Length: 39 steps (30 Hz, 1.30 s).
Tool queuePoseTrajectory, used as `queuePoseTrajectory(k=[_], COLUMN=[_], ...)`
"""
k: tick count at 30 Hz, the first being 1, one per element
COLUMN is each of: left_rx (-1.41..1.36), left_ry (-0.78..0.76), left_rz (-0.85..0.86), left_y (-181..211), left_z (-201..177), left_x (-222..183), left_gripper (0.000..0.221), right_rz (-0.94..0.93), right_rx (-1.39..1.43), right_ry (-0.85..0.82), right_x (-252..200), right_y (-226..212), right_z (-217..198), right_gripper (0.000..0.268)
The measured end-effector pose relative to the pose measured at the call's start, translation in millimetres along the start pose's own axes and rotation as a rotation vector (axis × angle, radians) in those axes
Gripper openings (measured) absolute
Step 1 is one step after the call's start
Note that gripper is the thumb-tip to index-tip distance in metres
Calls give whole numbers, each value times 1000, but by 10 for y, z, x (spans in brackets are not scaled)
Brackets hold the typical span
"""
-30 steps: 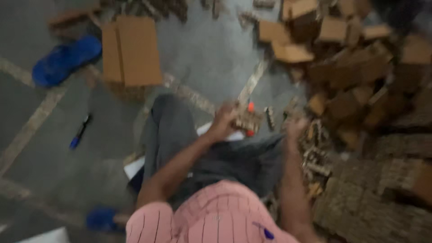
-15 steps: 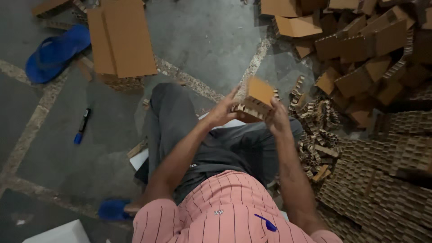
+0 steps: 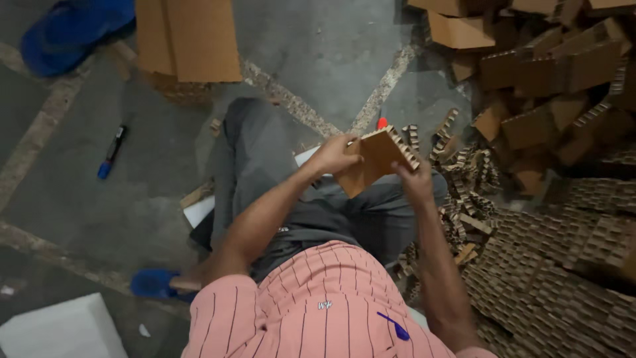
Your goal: The person cuts a corrugated cardboard block with a utility knife and handles smaller cardboard pieces while sitting on the floor.
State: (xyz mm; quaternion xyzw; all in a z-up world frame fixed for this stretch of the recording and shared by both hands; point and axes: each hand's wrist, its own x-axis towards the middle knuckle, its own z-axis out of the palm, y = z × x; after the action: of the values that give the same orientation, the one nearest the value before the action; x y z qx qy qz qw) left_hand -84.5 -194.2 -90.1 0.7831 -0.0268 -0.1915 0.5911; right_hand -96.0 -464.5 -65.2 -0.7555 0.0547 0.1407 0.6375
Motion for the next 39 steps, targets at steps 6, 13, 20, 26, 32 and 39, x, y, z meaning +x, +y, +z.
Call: queuePoseTrajectory(k=[6,13,20,26,32,39], left_rx=[127,239,327,330,131,-732], left_ry=[112,249,467,498,195,-171], left_rz=[36,48,359,302,252,128], left_y=[-1,425,367,414,306,-155], left_z=[75,-8,63,22,-222,30], left_x=[-79,-282,-295,-310,-239,-11], left_gripper=[51,39,35,42,59,68], right_rz=[-148,-175,-581,-657,-141,-101], right_rx=[-180,-493,-588,-703,-474,-122], right_ry=[-147,-129,-124,-97,-46,41], right_x=[-176,-201,-488,-520,-336,-166], right_y=[77,289,-416,-722,-404,-28], right_z=[74,48,566,711,476,198], right_gripper=[43,52,61,62,50,39])
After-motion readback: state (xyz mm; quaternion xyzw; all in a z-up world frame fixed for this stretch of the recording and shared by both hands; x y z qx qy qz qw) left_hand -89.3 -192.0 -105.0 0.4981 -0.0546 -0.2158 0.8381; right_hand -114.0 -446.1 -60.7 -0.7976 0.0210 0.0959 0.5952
